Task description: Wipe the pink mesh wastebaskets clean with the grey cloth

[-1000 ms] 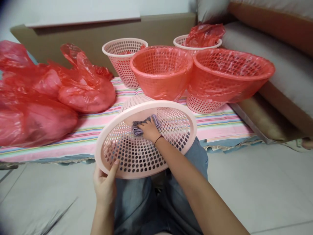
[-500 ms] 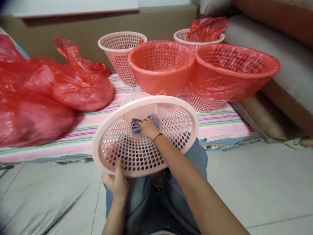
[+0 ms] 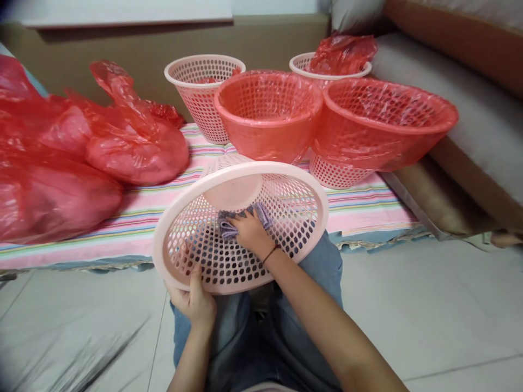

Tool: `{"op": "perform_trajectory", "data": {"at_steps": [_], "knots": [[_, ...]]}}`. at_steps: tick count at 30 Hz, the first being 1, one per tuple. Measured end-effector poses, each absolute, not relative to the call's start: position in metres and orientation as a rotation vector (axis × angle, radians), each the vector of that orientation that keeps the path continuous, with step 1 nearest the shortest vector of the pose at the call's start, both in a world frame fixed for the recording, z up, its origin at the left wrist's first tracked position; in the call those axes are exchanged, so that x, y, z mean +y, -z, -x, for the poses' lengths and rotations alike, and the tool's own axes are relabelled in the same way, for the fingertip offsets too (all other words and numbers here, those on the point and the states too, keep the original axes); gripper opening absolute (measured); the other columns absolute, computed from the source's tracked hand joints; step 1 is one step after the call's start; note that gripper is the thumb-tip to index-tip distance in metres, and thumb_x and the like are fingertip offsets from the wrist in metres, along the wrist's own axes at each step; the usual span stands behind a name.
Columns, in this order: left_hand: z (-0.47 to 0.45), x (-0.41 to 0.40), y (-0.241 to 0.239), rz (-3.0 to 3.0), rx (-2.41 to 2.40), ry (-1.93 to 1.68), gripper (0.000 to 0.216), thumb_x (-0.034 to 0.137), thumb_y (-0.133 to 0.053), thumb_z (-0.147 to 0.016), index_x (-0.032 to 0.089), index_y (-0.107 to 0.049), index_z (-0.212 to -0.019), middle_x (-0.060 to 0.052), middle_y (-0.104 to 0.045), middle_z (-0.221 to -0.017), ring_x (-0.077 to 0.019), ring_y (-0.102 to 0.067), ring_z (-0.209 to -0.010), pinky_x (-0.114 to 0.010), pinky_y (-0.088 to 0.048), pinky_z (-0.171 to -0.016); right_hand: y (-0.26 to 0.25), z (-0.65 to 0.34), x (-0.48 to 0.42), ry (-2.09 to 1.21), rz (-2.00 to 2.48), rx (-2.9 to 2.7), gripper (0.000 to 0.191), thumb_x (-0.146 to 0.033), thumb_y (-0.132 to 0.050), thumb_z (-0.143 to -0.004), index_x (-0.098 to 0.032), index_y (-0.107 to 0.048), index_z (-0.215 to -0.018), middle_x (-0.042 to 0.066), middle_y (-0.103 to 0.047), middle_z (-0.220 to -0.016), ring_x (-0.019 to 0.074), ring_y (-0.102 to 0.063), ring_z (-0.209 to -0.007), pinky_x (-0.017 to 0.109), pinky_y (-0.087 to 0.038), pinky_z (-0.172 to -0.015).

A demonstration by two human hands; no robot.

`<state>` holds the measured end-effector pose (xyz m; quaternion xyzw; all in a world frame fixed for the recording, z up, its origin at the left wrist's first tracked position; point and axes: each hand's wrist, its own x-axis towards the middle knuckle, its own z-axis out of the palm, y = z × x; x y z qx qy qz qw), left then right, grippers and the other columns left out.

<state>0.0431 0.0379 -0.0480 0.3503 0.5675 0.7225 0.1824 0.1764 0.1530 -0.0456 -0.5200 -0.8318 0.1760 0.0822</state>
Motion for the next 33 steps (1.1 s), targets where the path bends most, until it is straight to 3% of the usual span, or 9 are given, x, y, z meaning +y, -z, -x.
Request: {"op": "perform_trajectory", "data": {"at_steps": [3,7,14,26,30,33], "knots": [[-0.044,0.038,0.049,-0.979,1.546,-2.043,0.043,0.026,-0.073,-0.086,0.023,-0.064,-0.128,-0.009,-0.067,-0.136,-0.0234,-0.061,-0.130,-0.038,-0.046,-0.114,0.040,-0.180,0.120,-0.533,1.544,-2.464,0.061,-0.011,-0.048,-0.089,-0.021,-0.052,-0.149,0.006,-0.058,-0.149,0.0287,-0.045,-0.138,0.056,-0.018,-0.124],[-0.044,0.036,0.052,-0.919,1.645,-1.999,0.044,0.031,-0.073,-0.085,0.021,-0.064,-0.127,-0.011,-0.066,-0.137,-0.0255,-0.062,-0.130,-0.041,-0.047,-0.113,0.036,-0.179,0.078,-0.627,1.600,-2.349,0.067,-0.011,-0.053,-0.084,-0.021,-0.051,-0.150,0.007,-0.055,-0.153,0.0335,-0.037,-0.146,0.060,-0.017,-0.125],[-0.047,0.035,0.050,-0.861,1.723,-2.029,0.039,0.040,-0.071,-0.087,0.019,-0.066,-0.119,-0.011,-0.070,-0.127,-0.0252,-0.064,-0.126,-0.040,-0.050,-0.110,0.031,-0.182,0.023,-0.757,1.581,-2.254,0.076,-0.004,-0.053,-0.077,-0.027,-0.053,-0.149,0.003,-0.053,-0.155,0.0333,-0.036,-0.150,0.063,-0.018,-0.126],[-0.042,0.033,0.061,-0.937,1.770,-1.948,0.050,0.048,-0.066,-0.089,0.020,-0.060,-0.130,-0.014,-0.066,-0.134,-0.0281,-0.064,-0.125,-0.043,-0.052,-0.106,-0.002,-0.205,-0.023,-1.098,1.520,-2.413,0.088,-0.006,-0.049,-0.067,-0.031,-0.049,-0.152,0.001,-0.040,-0.163,0.0337,-0.025,-0.156,0.072,-0.016,-0.123],[-0.044,0.034,0.058,-0.900,1.783,-1.955,0.050,0.047,-0.067,-0.088,0.019,-0.061,-0.129,-0.013,-0.066,-0.134,-0.0276,-0.063,-0.126,-0.042,-0.051,-0.107,0.000,-0.212,-0.029,-1.149,1.470,-2.438,0.089,-0.005,-0.048,-0.066,-0.030,-0.050,-0.151,0.002,-0.041,-0.162,0.0334,-0.026,-0.155,0.071,-0.018,-0.123],[-0.043,0.033,0.059,-0.900,1.774,-1.928,0.051,0.047,-0.066,-0.089,0.020,-0.060,-0.132,-0.013,-0.066,-0.135,-0.0275,-0.064,-0.125,-0.043,-0.051,-0.108,0.000,-0.219,-0.026,-1.096,1.442,-2.347,0.088,-0.003,-0.047,-0.066,-0.033,-0.053,-0.148,-0.001,-0.048,-0.157,0.0283,-0.035,-0.152,0.065,-0.023,-0.125]]}}
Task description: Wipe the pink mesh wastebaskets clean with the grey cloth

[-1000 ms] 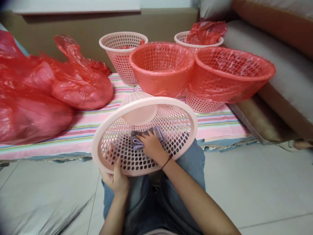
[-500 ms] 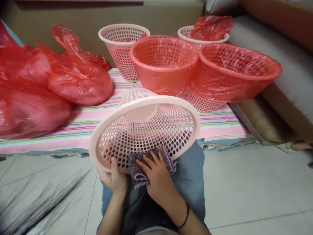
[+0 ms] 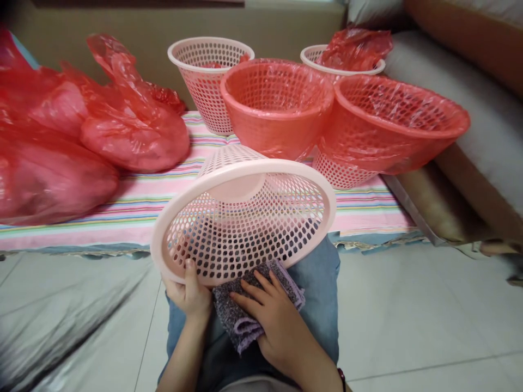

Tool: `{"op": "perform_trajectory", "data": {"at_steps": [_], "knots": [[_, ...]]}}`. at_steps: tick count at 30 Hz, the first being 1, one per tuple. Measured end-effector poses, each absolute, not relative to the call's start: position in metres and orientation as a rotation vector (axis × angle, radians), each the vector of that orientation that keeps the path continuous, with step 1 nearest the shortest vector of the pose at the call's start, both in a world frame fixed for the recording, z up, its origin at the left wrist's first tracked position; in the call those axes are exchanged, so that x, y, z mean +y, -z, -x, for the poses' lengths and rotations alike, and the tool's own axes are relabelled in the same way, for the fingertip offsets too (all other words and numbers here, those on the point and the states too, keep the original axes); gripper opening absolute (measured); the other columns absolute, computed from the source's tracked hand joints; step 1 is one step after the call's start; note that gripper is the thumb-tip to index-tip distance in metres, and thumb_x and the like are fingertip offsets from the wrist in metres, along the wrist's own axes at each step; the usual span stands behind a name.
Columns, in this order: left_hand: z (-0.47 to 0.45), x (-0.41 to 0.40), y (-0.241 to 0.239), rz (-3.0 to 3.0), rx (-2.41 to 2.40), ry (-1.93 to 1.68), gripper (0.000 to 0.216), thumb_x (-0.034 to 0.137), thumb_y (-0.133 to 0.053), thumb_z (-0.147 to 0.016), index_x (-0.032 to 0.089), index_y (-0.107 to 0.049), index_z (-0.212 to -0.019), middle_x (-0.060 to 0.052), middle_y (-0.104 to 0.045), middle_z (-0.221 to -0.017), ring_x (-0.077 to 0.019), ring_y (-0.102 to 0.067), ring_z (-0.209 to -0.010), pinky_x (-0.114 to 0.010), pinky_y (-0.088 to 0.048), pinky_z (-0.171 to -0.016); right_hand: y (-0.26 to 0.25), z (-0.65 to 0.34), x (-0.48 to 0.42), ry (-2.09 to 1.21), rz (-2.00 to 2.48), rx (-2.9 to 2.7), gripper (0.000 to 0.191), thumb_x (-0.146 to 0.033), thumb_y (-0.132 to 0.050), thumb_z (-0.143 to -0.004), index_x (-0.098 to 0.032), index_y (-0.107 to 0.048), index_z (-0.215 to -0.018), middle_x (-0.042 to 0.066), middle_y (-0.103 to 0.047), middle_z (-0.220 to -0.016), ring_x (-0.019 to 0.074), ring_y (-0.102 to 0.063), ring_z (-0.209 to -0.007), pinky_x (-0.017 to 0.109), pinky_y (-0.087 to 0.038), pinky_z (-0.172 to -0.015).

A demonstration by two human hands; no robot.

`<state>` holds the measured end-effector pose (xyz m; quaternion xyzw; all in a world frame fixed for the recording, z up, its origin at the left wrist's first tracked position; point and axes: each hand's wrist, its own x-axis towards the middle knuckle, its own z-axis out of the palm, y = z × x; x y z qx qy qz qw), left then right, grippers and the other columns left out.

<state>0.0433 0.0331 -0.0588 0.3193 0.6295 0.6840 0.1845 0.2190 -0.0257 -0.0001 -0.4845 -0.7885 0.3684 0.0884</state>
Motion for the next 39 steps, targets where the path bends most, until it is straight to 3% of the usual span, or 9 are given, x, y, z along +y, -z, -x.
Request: {"op": "perform_trajectory", "data": {"at_steps": [3,6,11,16,20,25,32,39], "knots": [[-0.041,0.032,0.060,-0.942,1.755,-1.928,0.050,0.048,-0.067,-0.088,0.020,-0.062,-0.129,-0.013,-0.067,-0.133,-0.0289,-0.063,-0.127,-0.045,-0.051,-0.108,-0.010,-0.226,-0.009,-0.949,1.367,-2.249,0.080,-0.004,-0.046,-0.072,-0.030,-0.053,-0.148,0.001,-0.056,-0.151,0.0226,-0.050,-0.143,0.054,-0.032,-0.125],[-0.039,0.032,0.058,-0.960,1.749,-1.896,0.048,0.050,-0.067,-0.088,0.020,-0.064,-0.125,-0.013,-0.069,-0.128,-0.0303,-0.063,-0.126,-0.046,-0.051,-0.108,-0.029,-0.228,0.024,-0.654,1.326,-2.244,0.073,-0.007,-0.045,-0.079,-0.026,-0.051,-0.150,0.004,-0.056,-0.152,0.0237,-0.050,-0.141,0.049,-0.037,-0.122],[-0.040,0.031,0.054,-0.944,1.685,-1.872,0.041,0.047,-0.066,-0.091,0.022,-0.064,-0.123,-0.010,-0.069,-0.129,-0.0293,-0.063,-0.126,-0.043,-0.051,-0.109,-0.040,-0.212,0.109,-0.197,1.448,-2.385,0.065,-0.005,-0.044,-0.087,-0.019,-0.051,-0.150,0.008,-0.052,-0.154,0.0291,-0.040,-0.145,0.049,-0.031,-0.123],[-0.039,0.033,0.055,-0.956,1.688,-1.873,0.049,0.051,-0.066,-0.089,0.017,-0.063,-0.124,-0.013,-0.069,-0.128,-0.0310,-0.064,-0.124,-0.042,-0.051,-0.108,-0.009,-0.196,0.196,0.069,1.461,-2.621,0.049,-0.011,-0.040,-0.099,-0.018,-0.057,-0.144,0.015,-0.053,-0.151,0.0333,-0.039,-0.143,0.058,-0.023,-0.122],[-0.038,0.033,0.055,-0.958,1.693,-1.878,0.046,0.049,-0.066,-0.089,0.018,-0.063,-0.123,-0.012,-0.069,-0.128,-0.0309,-0.064,-0.125,-0.042,-0.051,-0.108,0.018,-0.197,0.228,0.104,1.429,-2.735,0.045,-0.011,-0.038,-0.101,-0.014,-0.061,-0.139,0.018,-0.056,-0.148,0.0333,-0.041,-0.142,0.060,-0.026,-0.120],[-0.038,0.033,0.055,-0.972,1.668,-1.863,0.042,0.046,-0.066,-0.090,0.022,-0.063,-0.125,-0.010,-0.070,-0.128,-0.0289,-0.064,-0.125,-0.042,-0.051,-0.108,0.037,-0.208,0.222,0.094,1.449,-2.809,0.041,-0.008,-0.043,-0.098,-0.010,-0.066,-0.132,0.019,-0.060,-0.143,0.0355,-0.043,-0.142,0.060,-0.021,-0.122],[-0.035,0.033,0.057,-0.986,1.773,-1.838,0.043,0.047,-0.066,-0.089,0.020,-0.065,-0.122,-0.012,-0.072,-0.119,-0.0279,-0.066,-0.120,-0.044,-0.053,-0.104,0.038,-0.207,0.211,0.056,1.547,-2.828,0.039,-0.007,-0.044,-0.096,-0.012,-0.071,-0.124,0.018,-0.066,-0.135,0.0328,-0.047,-0.138,0.058,-0.022,-0.122],[-0.034,0.033,0.058,-0.952,1.769,-1.867,0.042,0.045,-0.068,-0.088,0.021,-0.066,-0.123,-0.010,-0.073,-0.120,-0.0263,-0.068,-0.117,-0.041,-0.054,-0.103,0.030,-0.203,0.168,0.031,1.636,-2.789,0.036,-0.008,-0.047,-0.094,-0.012,-0.073,-0.119,0.018,-0.073,-0.113,0.0346,-0.054,-0.128,0.062,-0.020,-0.122]]}}
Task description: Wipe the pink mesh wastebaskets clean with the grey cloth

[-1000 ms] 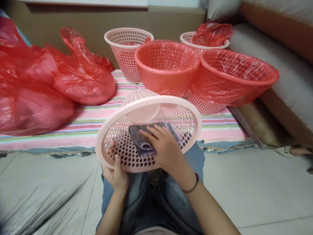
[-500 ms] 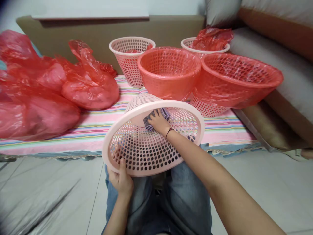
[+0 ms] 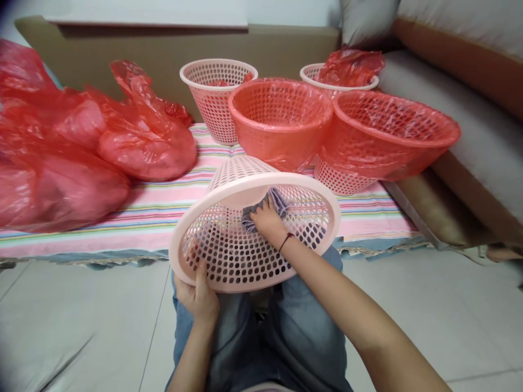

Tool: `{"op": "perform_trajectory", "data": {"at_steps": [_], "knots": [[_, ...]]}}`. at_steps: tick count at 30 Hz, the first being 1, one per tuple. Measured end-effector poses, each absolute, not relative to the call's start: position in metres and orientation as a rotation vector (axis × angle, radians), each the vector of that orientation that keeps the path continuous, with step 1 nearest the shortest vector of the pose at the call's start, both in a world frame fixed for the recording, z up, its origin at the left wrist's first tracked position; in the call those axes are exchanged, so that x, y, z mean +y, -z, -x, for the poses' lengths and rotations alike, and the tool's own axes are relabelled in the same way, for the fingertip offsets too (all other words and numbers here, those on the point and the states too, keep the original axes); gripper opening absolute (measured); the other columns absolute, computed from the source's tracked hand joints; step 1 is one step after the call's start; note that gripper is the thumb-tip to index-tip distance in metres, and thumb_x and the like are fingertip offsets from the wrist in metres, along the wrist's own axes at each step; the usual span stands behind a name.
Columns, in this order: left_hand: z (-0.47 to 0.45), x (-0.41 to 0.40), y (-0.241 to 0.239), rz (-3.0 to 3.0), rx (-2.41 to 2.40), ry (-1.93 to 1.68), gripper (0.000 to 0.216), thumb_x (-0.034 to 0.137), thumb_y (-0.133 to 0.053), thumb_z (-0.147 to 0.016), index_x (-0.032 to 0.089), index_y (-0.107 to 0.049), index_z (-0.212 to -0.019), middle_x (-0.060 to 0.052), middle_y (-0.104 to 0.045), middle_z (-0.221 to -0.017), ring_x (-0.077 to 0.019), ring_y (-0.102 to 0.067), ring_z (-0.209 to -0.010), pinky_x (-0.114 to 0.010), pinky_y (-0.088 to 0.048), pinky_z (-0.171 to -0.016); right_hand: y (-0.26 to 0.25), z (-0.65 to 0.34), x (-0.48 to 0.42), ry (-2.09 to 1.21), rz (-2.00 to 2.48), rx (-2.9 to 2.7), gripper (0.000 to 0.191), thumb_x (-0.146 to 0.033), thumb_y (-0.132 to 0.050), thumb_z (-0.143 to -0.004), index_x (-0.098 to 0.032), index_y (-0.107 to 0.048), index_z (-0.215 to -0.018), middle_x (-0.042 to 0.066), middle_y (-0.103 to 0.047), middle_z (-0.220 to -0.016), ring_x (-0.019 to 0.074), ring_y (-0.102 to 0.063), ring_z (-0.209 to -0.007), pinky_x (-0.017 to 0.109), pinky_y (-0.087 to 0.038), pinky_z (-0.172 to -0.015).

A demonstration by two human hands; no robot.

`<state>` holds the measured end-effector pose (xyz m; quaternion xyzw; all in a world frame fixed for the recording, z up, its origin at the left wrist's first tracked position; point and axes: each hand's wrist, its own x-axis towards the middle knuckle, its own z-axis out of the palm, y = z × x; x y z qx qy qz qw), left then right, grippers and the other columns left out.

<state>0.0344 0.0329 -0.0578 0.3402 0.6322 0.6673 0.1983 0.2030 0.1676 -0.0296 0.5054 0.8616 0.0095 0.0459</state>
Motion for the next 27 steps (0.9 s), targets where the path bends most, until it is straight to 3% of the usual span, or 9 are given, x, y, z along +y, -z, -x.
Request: {"op": "perform_trajectory", "data": {"at_steps": [17,27], "knots": [[-0.033,0.031,0.051,-0.960,1.669,-1.948,0.047,0.037,-0.073,-0.083,0.022,-0.065,-0.128,-0.010,-0.069,-0.130,-0.0288,-0.065,-0.122,-0.046,-0.049,-0.109,0.018,-0.259,-0.001,0.164,-1.461,2.814,0.061,-0.001,-0.058,-0.077,-0.023,-0.066,-0.134,0.011,-0.068,-0.136,0.0371,-0.053,-0.137,0.064,-0.038,-0.117],[-0.023,0.040,0.022,-1.168,1.610,-1.912,0.041,0.031,-0.077,-0.079,0.022,-0.071,-0.119,-0.006,-0.073,-0.118,-0.0301,-0.067,-0.117,-0.048,-0.050,-0.108,0.007,-0.272,-0.034,0.515,-1.460,2.780,0.083,0.001,-0.051,-0.066,-0.029,-0.059,-0.143,0.005,-0.057,-0.151,0.0341,-0.042,-0.148,0.065,-0.029,-0.124]]}}
